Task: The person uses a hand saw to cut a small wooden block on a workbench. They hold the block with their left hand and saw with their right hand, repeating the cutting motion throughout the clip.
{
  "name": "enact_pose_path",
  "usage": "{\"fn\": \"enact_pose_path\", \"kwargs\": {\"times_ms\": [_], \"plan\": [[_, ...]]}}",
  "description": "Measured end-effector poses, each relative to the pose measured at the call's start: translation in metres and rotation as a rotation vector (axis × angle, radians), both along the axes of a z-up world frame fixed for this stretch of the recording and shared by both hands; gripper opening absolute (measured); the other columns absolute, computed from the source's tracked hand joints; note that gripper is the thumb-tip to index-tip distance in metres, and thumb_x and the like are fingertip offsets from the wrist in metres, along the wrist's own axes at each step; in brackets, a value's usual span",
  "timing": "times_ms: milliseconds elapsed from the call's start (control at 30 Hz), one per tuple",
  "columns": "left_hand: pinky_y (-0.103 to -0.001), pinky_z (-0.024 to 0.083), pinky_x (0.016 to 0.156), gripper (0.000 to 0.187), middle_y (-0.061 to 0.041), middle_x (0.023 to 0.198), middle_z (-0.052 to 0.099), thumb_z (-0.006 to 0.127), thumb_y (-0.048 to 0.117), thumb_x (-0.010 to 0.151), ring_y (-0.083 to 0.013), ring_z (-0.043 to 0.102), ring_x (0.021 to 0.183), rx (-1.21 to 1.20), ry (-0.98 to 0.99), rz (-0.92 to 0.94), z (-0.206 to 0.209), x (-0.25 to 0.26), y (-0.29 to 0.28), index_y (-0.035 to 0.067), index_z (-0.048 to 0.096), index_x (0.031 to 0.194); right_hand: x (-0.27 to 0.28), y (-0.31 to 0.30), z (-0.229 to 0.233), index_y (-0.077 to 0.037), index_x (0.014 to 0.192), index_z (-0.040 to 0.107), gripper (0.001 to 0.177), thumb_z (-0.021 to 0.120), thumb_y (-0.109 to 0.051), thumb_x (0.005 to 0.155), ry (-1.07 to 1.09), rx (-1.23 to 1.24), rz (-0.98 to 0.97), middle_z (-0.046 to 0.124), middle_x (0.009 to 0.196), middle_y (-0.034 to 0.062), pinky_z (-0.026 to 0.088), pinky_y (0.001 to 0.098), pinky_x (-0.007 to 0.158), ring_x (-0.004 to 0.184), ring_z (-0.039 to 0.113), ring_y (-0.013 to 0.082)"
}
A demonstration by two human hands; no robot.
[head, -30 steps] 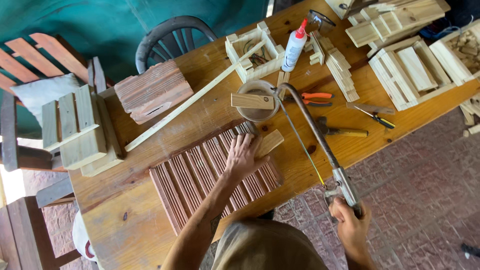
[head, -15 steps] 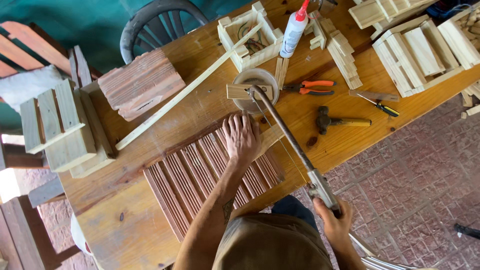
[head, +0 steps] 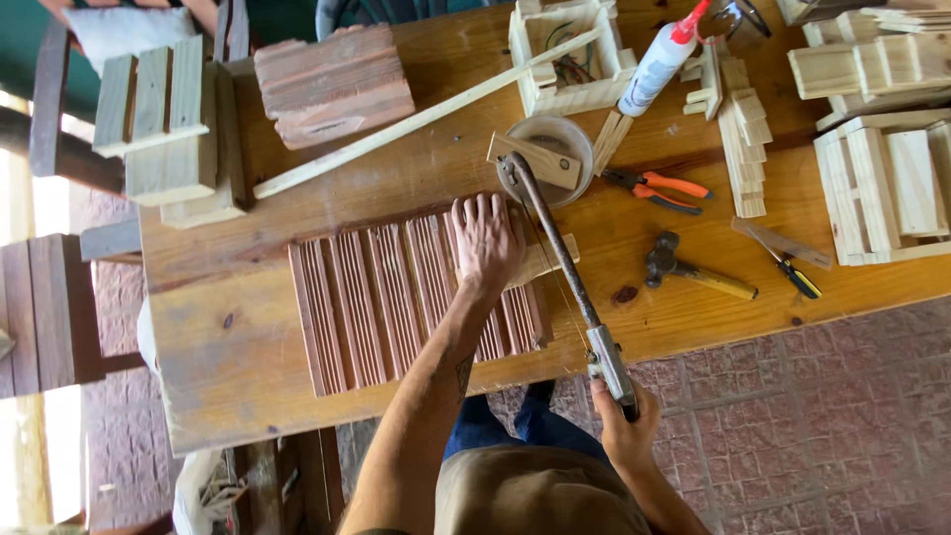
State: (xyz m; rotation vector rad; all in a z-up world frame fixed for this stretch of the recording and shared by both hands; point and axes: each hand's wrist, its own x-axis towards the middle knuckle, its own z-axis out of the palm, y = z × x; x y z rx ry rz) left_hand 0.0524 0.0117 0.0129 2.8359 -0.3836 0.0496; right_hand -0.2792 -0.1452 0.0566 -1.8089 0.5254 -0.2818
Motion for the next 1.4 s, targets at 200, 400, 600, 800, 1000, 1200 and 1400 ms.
{"fn": "enact_pose_path", "kwargs": {"times_ms": [200, 400, 600, 800, 1000, 1200, 1400], "plan": [[-0.067, 0.024, 0.145, 0.072, -0.029, 0.159, 0.069, 0.031, 0.044, 0.120, -0.0461, 0.062, 0.151, -0.063, -0.039, -0.019, -0.013, -0.003, 0.012, -0.004, 0.061, 0.164, -0.005, 0.008, -0.003, -0.012, 0.070, 0.061, 0.042, 0.077, -0.025, 0.106, -0.011, 0.024, -0.021, 0.056, 0.059, -0.0023, 0.038, 0.0344, 0.050, 0.052, 0.049, 0.0101], [-0.072, 0.030, 0.143, 0.065, -0.027, 0.165, 0.062, 0.040, 0.048, 0.123, -0.0505, 0.053, 0.162, -0.226, -0.166, -0.138, 0.016, -0.038, 0.038, 0.005, 0.051, 0.171, -0.008, 0.020, 0.001, -0.010, 0.072, 0.067, 0.037, 0.078, -0.026, 0.104, -0.017, 0.021, -0.079, 0.061, 0.059, -0.0006, 0.040, 0.0348, 0.049, 0.050, 0.053, 0.0123], [-0.070, 0.031, 0.145, 0.066, -0.036, 0.175, 0.054, 0.041, 0.039, 0.123, -0.0532, 0.047, 0.169, -0.328, -0.231, -0.204, -0.001, -0.033, 0.038, -0.001, 0.047, 0.176, -0.018, 0.023, -0.014, -0.012, 0.078, 0.072, 0.028, 0.078, -0.023, 0.103, -0.075, -0.048, -0.073, 0.061, 0.062, -0.0038, 0.041, 0.0328, 0.048, 0.051, 0.053, 0.0100], [-0.068, 0.050, 0.129, 0.062, -0.032, 0.153, 0.072, 0.048, 0.032, 0.115, -0.0496, 0.068, 0.141, -0.245, -0.390, -0.131, -0.008, -0.013, 0.026, -0.007, 0.063, 0.160, -0.014, 0.036, -0.014, -0.012, 0.071, 0.062, 0.035, 0.077, -0.018, 0.102, -0.063, -0.068, -0.162, 0.056, 0.059, -0.0025, 0.038, 0.0344, 0.048, 0.050, 0.050, 0.0112], [-0.068, 0.046, 0.132, 0.066, -0.029, 0.154, 0.072, 0.048, 0.040, 0.116, -0.0480, 0.066, 0.143, -0.162, -0.325, -0.137, -0.017, -0.007, 0.023, -0.003, 0.061, 0.164, -0.019, 0.028, -0.027, -0.014, 0.079, 0.068, 0.027, 0.077, -0.020, 0.104, -0.124, -0.053, -0.091, 0.060, 0.061, -0.0038, 0.041, 0.0306, 0.043, 0.049, 0.053, 0.0089], [-0.068, 0.042, 0.135, 0.070, -0.028, 0.160, 0.069, 0.044, 0.044, 0.118, -0.0451, 0.065, 0.147, -0.119, -0.213, -0.142, -0.024, -0.007, 0.023, -0.001, 0.055, 0.171, 0.003, 0.038, -0.017, -0.013, 0.061, 0.051, 0.049, 0.074, -0.018, 0.103, -0.062, -0.004, -0.094, 0.050, 0.056, -0.0019, 0.035, 0.0358, 0.049, 0.052, 0.047, 0.0119], [-0.063, 0.038, 0.132, 0.057, -0.027, 0.136, 0.067, 0.058, 0.036, 0.115, -0.0442, 0.062, 0.138, -0.180, -0.392, -0.154, -0.029, -0.007, 0.022, -0.001, 0.068, 0.157, 0.077, 0.055, -0.002, -0.011, 0.064, 0.060, 0.050, 0.083, -0.011, 0.109, -0.196, -0.026, -0.188, 0.053, 0.050, 0.0035, 0.041, 0.0289, 0.052, 0.047, 0.052, 0.0085]]}}
